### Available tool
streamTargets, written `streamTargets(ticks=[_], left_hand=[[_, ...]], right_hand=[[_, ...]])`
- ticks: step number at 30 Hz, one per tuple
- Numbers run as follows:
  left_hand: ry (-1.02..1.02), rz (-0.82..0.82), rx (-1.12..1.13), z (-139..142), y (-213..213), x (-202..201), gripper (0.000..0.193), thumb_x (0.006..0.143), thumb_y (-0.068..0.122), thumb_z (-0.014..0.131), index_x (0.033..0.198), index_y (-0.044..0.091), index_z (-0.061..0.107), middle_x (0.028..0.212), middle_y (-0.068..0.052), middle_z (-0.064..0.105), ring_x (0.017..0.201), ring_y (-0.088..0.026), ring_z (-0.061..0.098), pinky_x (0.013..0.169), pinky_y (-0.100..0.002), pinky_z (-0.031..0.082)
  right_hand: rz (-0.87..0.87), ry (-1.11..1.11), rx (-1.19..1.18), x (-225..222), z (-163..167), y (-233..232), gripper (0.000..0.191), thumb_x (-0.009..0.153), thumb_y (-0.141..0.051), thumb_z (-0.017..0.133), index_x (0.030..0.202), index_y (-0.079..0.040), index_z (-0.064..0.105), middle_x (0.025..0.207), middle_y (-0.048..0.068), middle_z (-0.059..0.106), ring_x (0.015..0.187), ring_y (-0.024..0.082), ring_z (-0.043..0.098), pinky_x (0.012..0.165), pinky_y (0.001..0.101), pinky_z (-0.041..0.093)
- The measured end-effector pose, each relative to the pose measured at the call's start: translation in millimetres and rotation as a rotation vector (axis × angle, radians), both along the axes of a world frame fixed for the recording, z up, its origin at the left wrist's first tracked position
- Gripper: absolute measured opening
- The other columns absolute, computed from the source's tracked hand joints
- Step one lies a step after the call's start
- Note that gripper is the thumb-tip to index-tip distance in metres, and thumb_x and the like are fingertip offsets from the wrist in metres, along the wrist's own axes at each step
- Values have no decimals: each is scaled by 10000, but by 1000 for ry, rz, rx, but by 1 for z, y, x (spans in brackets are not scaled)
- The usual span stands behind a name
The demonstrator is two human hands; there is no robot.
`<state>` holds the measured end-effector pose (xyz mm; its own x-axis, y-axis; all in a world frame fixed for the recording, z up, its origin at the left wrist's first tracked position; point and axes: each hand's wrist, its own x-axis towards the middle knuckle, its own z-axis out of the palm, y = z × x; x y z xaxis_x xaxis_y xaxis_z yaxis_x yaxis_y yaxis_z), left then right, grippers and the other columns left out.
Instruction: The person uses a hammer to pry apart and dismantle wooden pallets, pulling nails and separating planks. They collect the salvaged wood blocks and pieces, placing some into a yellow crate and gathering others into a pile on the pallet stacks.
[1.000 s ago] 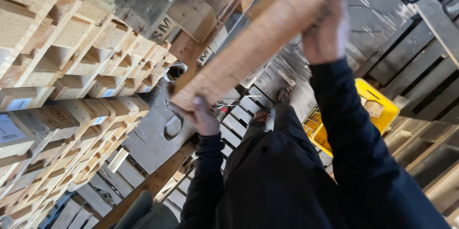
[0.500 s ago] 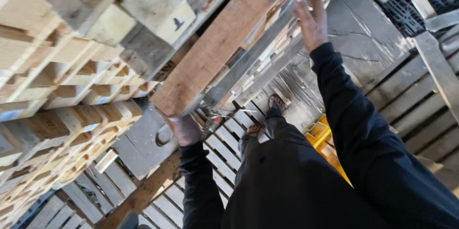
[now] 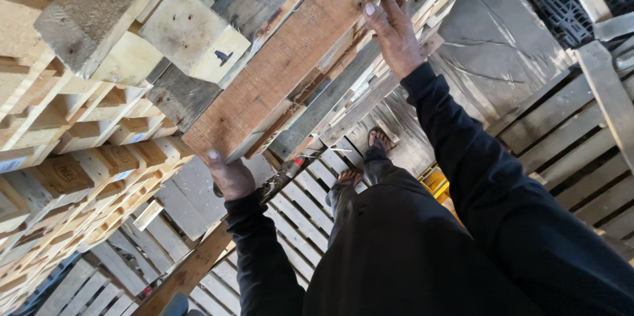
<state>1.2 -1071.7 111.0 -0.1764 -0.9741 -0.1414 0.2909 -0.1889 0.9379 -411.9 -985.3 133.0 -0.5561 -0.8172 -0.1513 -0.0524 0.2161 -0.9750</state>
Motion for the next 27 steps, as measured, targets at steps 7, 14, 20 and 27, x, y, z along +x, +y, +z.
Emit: streamTargets(ticks=[7, 14, 20, 27], left_hand=[[-375, 123, -194, -8, -1, 10, 930, 995, 609, 637, 1597, -36, 342, 1578, -225, 437, 1425, -332, 440, 1189, -457, 348], [-189, -78, -523, 138, 146, -34, 236, 1021, 157, 720, 1139, 46, 548, 1143, -163, 653, 997, -248, 618, 918, -399, 551], [803, -1197, -213, 253, 216, -23, 238, 957, 28, 528, 732, 1, 604, 716, -137, 667, 684, -269, 688, 670, -414, 638], [1008, -2252, 131, 203, 251, -5, 180, 1057, 34, 504, 995, -87, 623, 1060, -191, 653, 1024, -327, 705, 874, -378, 636]], right_hand=[[-42, 20, -130, 26, 19, 15, 1075, 950, -771, 509, 1649, -49, 127, 1647, 266, 277, 1325, 348, 588, 1006, 505, 573], [-118, -373, 63, 134, -94, 178, 644, 1053, -473, 619, 1440, 38, 561, 1153, 167, 630, 966, 193, 662, 822, 317, 588], [-162, -128, 516, 304, -188, 384, 396, 1025, -309, 611, 1225, 19, 708, 929, 74, 727, 811, 185, 689, 736, 322, 547], [-837, -548, 293, 402, -203, 440, 414, 1041, -309, 575, 1306, 1, 647, 908, 59, 690, 762, 139, 688, 684, 278, 560]])
